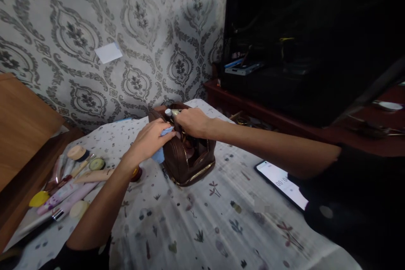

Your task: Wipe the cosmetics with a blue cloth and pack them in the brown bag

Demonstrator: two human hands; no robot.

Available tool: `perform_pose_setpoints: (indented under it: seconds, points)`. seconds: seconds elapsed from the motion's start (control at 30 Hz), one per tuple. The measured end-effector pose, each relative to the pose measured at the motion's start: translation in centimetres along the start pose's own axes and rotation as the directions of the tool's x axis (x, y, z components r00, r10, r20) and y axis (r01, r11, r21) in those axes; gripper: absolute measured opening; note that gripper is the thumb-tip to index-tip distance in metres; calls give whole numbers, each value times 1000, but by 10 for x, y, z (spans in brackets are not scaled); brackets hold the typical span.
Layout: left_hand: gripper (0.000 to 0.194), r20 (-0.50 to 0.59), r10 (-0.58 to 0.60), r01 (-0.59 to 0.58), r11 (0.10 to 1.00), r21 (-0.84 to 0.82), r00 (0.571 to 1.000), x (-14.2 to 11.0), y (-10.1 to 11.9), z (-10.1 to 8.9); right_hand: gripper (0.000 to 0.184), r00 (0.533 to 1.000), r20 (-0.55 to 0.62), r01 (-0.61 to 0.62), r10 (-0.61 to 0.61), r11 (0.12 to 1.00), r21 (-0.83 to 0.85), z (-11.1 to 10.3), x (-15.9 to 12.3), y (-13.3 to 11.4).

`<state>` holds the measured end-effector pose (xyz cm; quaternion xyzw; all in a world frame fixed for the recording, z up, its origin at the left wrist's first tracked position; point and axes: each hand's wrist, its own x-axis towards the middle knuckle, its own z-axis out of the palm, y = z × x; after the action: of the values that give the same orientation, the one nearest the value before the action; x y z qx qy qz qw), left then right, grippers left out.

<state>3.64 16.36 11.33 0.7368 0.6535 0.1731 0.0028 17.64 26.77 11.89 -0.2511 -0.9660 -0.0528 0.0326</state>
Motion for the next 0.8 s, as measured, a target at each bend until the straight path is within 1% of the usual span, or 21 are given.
perform_pose_setpoints:
  seconds: [0.33, 0.43, 0.5, 0.6, 0.7, 0.8]
  points:
    - [27, 7, 1, -1, 1000, -7, 1000, 1, 0, 1, 25, 999, -35, 13, -14, 1000, -10, 3, -2, 1]
    - [26, -9, -2, 2, 1000, -2, 1000, 1, 0, 1, 26, 998, -41, 44, -45, 999, -19, 6, -2, 2]
    - [28, -19, -4, 4, 1000, -5, 1000, 1, 0, 2, 26, 994, -62, 86, -89, 995, -50, 8, -2, 3]
    - [26, -11, 5, -5, 1000, -9, 1000, 1, -2, 3, 24, 969, -95, 213, -227, 968, -136, 11, -3, 4]
    - [24, 9, 3, -3, 1000, 3, 1000, 1, -4, 4, 22, 931, -81, 331, -355, 919, -216, 17, -4, 3]
    - [25, 14, -13, 13, 1000, 11, 1000, 0, -3, 5, 22, 915, -51, 373, -401, 886, -276, 25, -4, 2]
